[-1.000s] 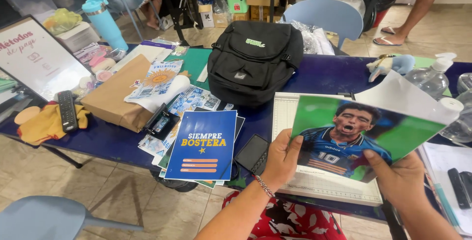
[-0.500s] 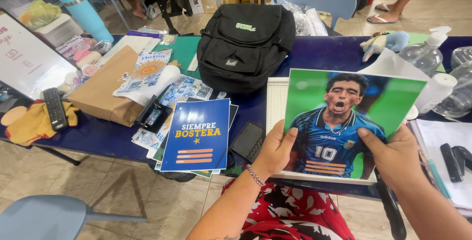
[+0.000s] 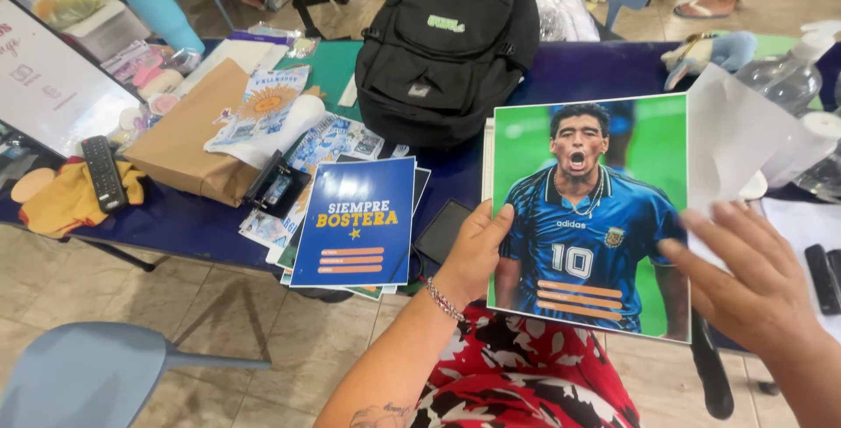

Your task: Trimming printed photos using a paper cutter and punching holes in paper sheets

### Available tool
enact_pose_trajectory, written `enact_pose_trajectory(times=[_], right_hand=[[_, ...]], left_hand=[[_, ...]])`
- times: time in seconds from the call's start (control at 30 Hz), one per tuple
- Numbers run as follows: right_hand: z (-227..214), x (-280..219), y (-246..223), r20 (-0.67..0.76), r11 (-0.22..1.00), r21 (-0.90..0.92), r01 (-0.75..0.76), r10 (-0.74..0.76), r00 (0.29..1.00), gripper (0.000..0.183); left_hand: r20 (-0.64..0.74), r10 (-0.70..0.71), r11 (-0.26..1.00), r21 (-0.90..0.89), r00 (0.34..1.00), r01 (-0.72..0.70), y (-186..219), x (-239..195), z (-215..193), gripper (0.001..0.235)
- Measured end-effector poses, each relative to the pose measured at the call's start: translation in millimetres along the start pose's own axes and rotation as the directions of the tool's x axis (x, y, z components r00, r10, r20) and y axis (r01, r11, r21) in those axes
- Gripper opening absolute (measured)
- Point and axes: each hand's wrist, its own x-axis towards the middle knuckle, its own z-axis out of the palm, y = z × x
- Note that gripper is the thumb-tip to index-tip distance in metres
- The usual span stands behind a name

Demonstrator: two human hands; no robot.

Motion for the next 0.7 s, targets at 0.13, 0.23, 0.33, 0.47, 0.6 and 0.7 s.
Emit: enact_pose_trajectory(times=[0.13, 0.23, 0.33, 0.47, 0.6, 0.7], right_hand=[[-27.3, 56.7, -19.2, 0.001, 0.984, 0.15, 0.093, -0.095, 0.996, 0.025], [-42.2, 55.4, -15.1, 0.088, 0.948, 0.299, -0.11, 0.087, 0.992, 0.036], [-24.3, 38.3, -2.0, 0.213, 0.674, 0.448, -0.588, 0.558, 0.802, 0.042], [9.1, 24.6, 20.2, 0.278, 0.242, 0.551, -0.799, 0.849, 0.449, 0.011], [24.6, 7.4, 32.8, 0.249, 0.297, 0.487, -0.821, 0.854, 0.456, 0.02], [22.9, 10.1, 27.1, 0.278, 0.25, 0.426, -0.869, 0.878, 0.389, 0.026]], left_hand=[[0.065, -0.187, 0.973, -0.123, 0.98, 0.194, 6.4, -0.3, 0.8, 0.022], [-0.02, -0.273, 0.962, -0.022, 0.962, 0.273, 35.4, -7.5, 6.6, 0.048], [-0.002, -0.037, 0.963, 0.266, 0.999, 0.037, 55.0, -14.0, 9.7, 0.082], [0.295, 0.25, 0.895, 0.292, 0.922, -0.336, 58.6, -9.0, 25.5, 0.074], [0.149, 0.195, 0.951, 0.214, 0.969, -0.224, 14.3, 6.2, 22.4, 0.045], [0.098, 0.269, 0.927, 0.242, 0.958, -0.285, -4.7, 9.0, 22.8, 0.029]])
